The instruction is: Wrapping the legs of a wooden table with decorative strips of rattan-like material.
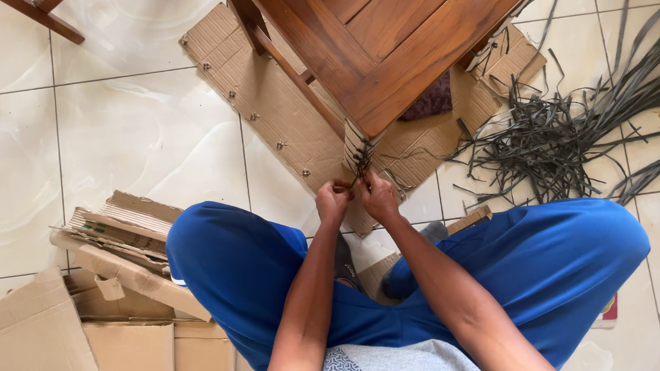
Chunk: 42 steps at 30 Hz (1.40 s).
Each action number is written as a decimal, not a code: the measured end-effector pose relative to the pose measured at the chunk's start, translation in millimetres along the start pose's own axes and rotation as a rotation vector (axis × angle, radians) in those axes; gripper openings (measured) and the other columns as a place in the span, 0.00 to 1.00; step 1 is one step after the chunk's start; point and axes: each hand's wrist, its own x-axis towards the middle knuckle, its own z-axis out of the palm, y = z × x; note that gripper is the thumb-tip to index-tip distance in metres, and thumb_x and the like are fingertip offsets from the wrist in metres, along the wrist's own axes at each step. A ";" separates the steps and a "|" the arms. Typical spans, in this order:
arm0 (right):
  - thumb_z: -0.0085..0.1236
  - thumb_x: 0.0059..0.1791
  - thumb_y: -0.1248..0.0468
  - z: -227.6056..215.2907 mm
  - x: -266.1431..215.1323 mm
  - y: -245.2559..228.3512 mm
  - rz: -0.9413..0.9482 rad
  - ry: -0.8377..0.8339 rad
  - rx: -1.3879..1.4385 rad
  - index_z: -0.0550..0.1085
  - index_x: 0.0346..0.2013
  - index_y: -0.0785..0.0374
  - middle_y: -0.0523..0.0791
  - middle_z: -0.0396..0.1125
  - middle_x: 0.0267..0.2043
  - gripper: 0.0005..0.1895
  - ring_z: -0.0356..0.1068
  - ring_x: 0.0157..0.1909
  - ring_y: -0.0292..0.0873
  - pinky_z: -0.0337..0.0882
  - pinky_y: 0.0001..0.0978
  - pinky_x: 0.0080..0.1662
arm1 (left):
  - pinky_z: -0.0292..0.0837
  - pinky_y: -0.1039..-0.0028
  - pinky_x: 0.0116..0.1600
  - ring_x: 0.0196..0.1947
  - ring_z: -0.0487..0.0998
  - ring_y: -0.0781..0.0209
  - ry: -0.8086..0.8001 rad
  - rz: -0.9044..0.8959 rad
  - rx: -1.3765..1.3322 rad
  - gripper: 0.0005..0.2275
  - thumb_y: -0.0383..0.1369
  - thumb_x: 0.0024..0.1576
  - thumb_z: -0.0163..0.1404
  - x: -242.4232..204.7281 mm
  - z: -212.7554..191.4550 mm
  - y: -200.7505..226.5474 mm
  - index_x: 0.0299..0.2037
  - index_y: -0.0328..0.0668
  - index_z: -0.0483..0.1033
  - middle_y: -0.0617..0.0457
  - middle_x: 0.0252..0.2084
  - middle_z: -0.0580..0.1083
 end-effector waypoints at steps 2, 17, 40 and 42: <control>0.54 0.53 0.54 -7.5 -4.9 -8.7 -0.045 0.012 -0.081 0.72 0.35 0.54 0.50 0.74 0.30 0.09 0.76 0.39 0.58 0.75 0.55 0.41 | 0.76 0.61 0.56 0.49 0.82 0.49 0.009 0.018 0.026 0.10 0.36 0.49 0.57 -0.4 -2.0 3.7 0.40 0.63 0.85 0.54 0.38 0.83; 0.48 0.53 0.54 -2.5 -11.2 13.2 -0.177 -0.042 -0.338 0.72 0.30 0.52 0.47 0.70 0.30 0.10 0.75 0.37 0.57 0.73 0.55 0.36 | 0.80 0.52 0.52 0.46 0.82 0.40 -0.013 0.299 0.430 0.09 0.37 0.57 0.54 -23.6 -20.6 35.6 0.43 0.58 0.86 0.47 0.39 0.82; 0.57 0.53 0.56 -4.9 -8.3 1.4 -0.225 0.025 -0.198 0.77 0.34 0.50 0.47 0.68 0.30 0.05 0.74 0.38 0.55 0.75 0.51 0.37 | 0.73 0.49 0.61 0.56 0.78 0.41 -0.178 -0.168 -0.529 0.27 0.46 0.62 0.45 -14.1 -8.5 44.2 0.59 0.24 0.70 0.30 0.54 0.76; 0.57 0.53 0.56 2.5 -5.4 8.6 -0.206 0.024 -0.178 0.78 0.35 0.50 0.46 0.69 0.30 0.05 0.75 0.38 0.53 0.76 0.49 0.38 | 0.69 0.48 0.65 0.57 0.77 0.42 -0.232 -0.156 -0.545 0.25 0.45 0.64 0.46 -17.9 -11.5 47.8 0.61 0.27 0.70 0.33 0.55 0.77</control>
